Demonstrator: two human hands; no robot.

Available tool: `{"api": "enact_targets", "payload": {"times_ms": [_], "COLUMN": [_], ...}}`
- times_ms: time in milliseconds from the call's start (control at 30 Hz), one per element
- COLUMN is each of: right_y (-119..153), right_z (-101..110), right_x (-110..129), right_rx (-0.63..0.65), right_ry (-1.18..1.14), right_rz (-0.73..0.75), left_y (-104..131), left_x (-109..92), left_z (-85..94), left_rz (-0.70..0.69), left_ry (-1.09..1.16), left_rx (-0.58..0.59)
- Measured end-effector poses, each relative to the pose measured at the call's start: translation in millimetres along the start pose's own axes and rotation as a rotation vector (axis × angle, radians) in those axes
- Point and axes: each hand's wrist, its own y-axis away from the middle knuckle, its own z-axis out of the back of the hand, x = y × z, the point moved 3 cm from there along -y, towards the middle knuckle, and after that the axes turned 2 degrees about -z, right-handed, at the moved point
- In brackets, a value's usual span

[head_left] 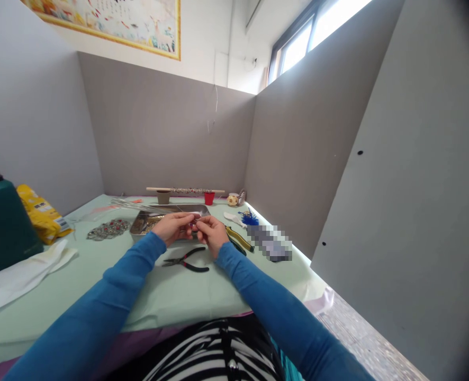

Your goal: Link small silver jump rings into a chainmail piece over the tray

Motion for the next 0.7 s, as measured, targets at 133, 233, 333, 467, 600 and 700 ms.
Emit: {"api": "enact_targets", "payload": {"times_ms": [133,233,333,467,600,700], "right_y": [0.5,0.5,-0.1,-1.7,-2.1,-1.2], "right_z": [-0.5,-0.4,0.5,3.4,4.9,3.6], "right_x": [0.2,0.7,0.5,-2.7,-4.7,-3.6], "right_rx": [0.013,0.027,0.027,-0.008,-0.021,-0.012], "right_ry": [-0.030,-0.051,-0.058,-0.001,0.073,0.127], "right_rz": [0.004,0.008,0.006,-0.031,-0.037,0.000], "left_y": [-1.0,-2.6,-3.1,-3.2,-5.1,-6.2], "left_x": [0.1,1.4,2.4,1.6,3.0,4.6], "left_z": [0.1,1.2,2.5,4.3,6.5,6.4], "left_rz": [0.044,0.052,0.036,-0.061,-0.108,-0.103], "left_ry": [0.078,0.113,0.088,-0.114,-0.318,-0.347], "left_rx": [0.034,0.061,0.050,-0.013,-0.074,-0.059]}}
